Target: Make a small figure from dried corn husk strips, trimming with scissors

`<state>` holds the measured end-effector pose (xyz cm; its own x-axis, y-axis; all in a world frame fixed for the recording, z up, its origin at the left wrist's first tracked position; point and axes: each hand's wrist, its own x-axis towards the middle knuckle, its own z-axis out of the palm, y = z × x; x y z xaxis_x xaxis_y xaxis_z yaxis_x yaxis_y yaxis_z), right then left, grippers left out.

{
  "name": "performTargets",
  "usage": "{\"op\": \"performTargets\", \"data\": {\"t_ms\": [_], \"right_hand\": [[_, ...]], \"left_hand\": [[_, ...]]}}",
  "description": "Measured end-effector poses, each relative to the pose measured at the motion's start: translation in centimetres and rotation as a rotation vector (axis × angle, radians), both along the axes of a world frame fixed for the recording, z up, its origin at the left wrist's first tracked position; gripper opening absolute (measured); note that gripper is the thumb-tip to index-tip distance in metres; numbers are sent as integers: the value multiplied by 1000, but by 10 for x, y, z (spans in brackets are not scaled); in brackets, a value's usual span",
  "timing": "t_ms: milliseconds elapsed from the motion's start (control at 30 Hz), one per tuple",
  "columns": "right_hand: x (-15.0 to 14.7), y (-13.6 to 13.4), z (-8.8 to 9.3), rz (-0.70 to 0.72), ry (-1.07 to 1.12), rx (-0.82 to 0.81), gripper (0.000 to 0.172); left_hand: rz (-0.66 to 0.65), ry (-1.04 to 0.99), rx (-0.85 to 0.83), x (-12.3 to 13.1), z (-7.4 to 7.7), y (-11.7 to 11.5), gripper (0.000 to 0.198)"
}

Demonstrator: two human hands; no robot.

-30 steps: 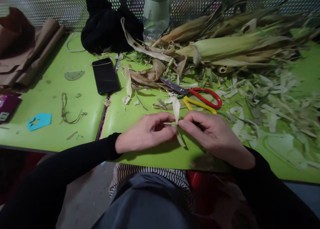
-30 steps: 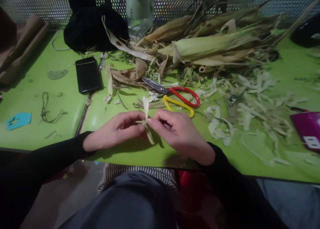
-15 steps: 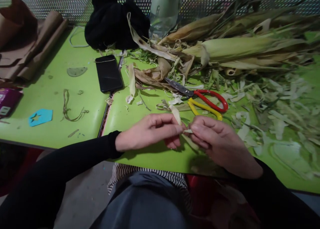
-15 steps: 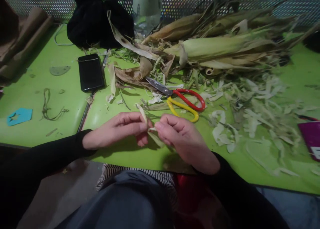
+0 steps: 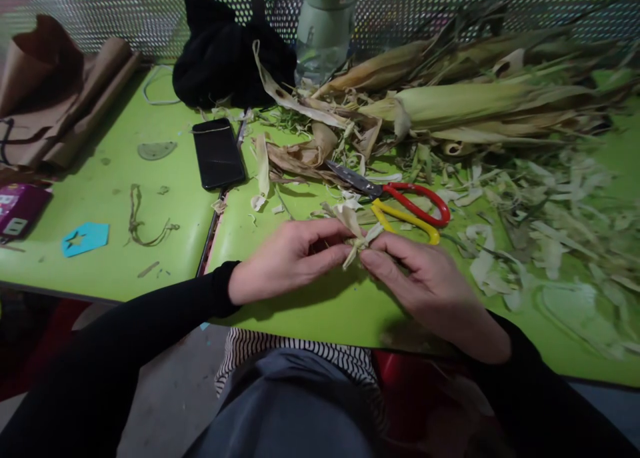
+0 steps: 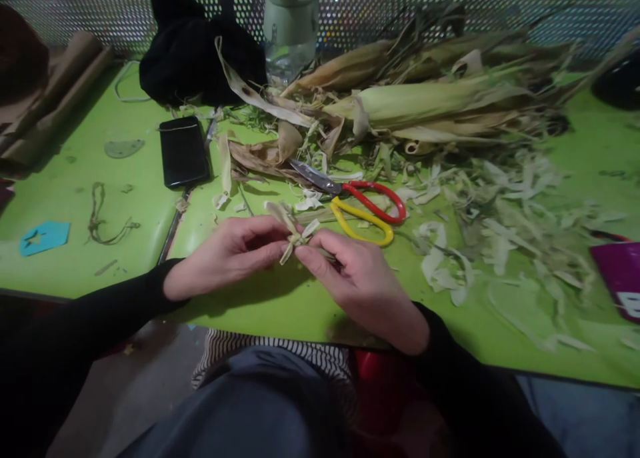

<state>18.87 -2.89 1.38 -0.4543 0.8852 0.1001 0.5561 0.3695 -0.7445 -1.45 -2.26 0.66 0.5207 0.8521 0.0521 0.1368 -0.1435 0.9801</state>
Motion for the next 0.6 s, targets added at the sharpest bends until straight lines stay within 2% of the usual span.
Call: {"op": "performTargets", "data": {"t_ms": [133, 233, 433, 600], "right_hand": [[-2, -2, 2, 48, -6, 36, 32], [-4, -6, 1, 76, -18, 75, 31], [-9, -15, -3, 97, -72, 365, 31], [-9, -19, -4, 134, -148, 508, 32]], "left_hand": [[68, 183, 327, -1, 0, -1, 16], [81, 236, 456, -1, -2, -4, 16], [28, 327, 428, 3, -6, -10, 26], [24, 277, 415, 6, -7, -12, 28]]}}
